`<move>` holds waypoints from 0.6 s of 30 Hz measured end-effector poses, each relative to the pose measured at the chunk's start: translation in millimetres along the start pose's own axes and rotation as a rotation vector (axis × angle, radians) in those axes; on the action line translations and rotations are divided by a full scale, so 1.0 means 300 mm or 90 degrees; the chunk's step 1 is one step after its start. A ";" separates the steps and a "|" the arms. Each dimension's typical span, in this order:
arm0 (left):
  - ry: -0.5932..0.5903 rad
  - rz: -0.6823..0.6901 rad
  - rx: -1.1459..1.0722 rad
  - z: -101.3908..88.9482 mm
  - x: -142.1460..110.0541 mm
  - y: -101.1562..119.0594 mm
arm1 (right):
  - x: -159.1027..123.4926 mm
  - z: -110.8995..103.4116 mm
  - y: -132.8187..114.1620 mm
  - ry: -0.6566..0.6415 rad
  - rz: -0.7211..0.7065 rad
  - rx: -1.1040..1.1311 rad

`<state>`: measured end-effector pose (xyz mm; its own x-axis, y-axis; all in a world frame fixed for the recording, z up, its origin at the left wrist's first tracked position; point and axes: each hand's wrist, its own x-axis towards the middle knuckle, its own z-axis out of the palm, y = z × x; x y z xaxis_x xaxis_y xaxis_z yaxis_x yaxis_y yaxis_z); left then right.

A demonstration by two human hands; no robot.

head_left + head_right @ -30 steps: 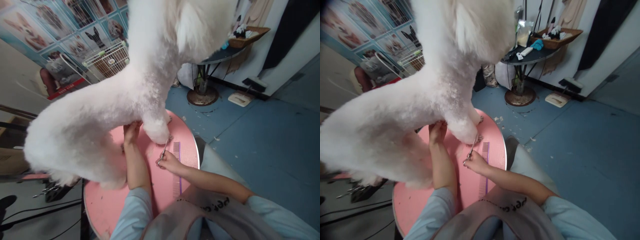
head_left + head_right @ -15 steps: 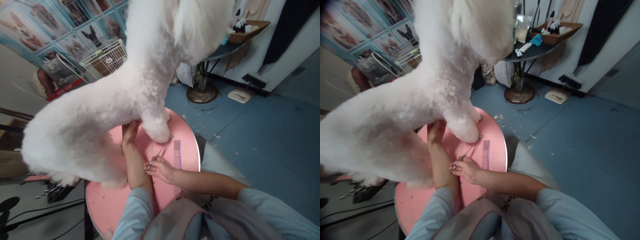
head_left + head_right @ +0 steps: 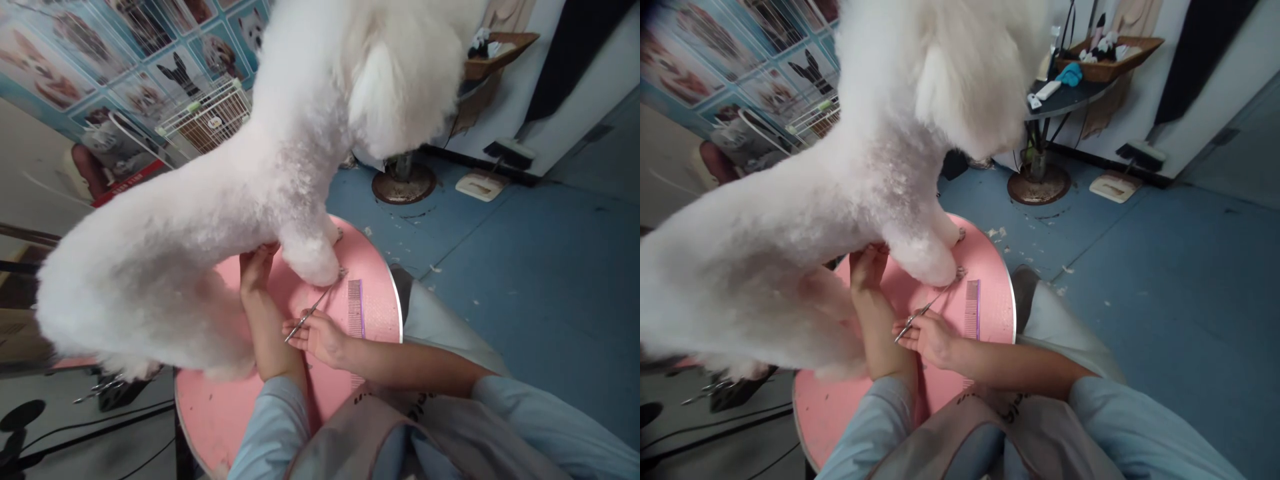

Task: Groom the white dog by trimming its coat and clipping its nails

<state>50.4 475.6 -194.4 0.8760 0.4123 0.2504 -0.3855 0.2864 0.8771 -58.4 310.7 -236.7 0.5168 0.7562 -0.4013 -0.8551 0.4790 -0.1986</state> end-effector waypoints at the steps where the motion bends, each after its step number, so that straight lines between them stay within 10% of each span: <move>1: -0.002 0.001 -0.004 -0.002 0.000 -0.001 | 0.001 -0.001 0.000 0.002 0.001 0.000; 18: 0.032 0.015 0.010 -0.002 -0.003 -0.011 | -0.046 -0.168 -0.138 0.069 0.031 -0.488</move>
<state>50.8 475.0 -197.6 0.8509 0.4620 0.2502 -0.4009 0.2631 0.8775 -32.2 258.0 -268.0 0.5050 0.7015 -0.5029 -0.6876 -0.0252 -0.7256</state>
